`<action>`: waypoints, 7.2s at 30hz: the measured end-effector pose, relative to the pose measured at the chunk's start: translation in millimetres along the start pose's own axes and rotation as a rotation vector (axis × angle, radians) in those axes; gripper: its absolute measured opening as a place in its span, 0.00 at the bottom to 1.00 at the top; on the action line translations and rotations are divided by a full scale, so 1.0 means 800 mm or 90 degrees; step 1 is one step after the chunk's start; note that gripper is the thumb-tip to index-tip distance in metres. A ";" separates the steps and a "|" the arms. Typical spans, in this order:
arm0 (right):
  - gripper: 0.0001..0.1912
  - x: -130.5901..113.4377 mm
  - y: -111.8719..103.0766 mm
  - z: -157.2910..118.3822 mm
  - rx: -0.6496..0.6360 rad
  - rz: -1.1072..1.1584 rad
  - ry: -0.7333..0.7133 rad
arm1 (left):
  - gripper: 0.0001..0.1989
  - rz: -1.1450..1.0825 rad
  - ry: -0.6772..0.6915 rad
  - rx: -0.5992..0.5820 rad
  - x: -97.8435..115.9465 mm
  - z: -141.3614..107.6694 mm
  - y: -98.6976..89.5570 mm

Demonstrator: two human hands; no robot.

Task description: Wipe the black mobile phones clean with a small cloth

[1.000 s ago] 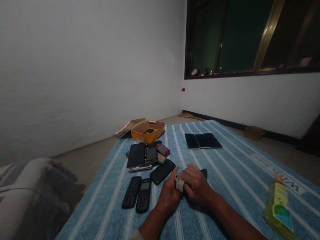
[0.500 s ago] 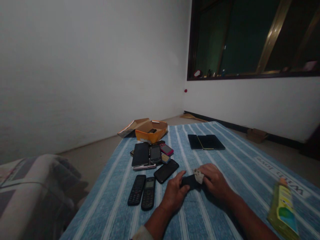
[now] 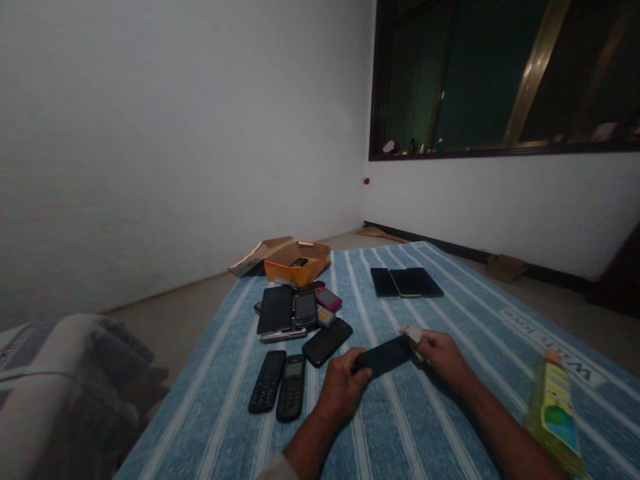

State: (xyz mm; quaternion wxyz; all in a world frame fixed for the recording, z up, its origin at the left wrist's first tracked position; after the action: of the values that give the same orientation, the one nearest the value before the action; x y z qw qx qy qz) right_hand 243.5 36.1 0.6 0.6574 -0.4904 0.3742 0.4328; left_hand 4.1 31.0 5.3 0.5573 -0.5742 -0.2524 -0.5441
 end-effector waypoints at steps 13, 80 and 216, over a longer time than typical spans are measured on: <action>0.20 -0.044 0.016 -0.012 0.053 0.176 -0.072 | 0.15 0.052 0.055 0.017 0.006 -0.003 0.000; 0.07 -0.069 0.065 -0.004 -0.060 0.009 -0.262 | 0.20 -0.091 0.003 0.171 0.035 -0.006 -0.058; 0.18 -0.149 0.093 -0.046 0.048 -0.220 -0.501 | 0.25 -0.076 0.033 0.111 0.065 -0.018 -0.028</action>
State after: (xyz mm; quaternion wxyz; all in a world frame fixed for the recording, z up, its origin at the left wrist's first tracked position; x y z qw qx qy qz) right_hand 130.5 -12.6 77.3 0.8303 -0.3188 0.0228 0.4565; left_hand -6.3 7.1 57.3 0.5782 -0.4930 -0.3182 -0.5669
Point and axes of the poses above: each hand's wrist, its own z-axis towards the middle knuckle, its own y-axis out of the palm, x = y × z, the point moved 2 cm from there along z, towards the middle knuckle, and after that the axes turned 1 degree about -x, right-handed, at the moved point
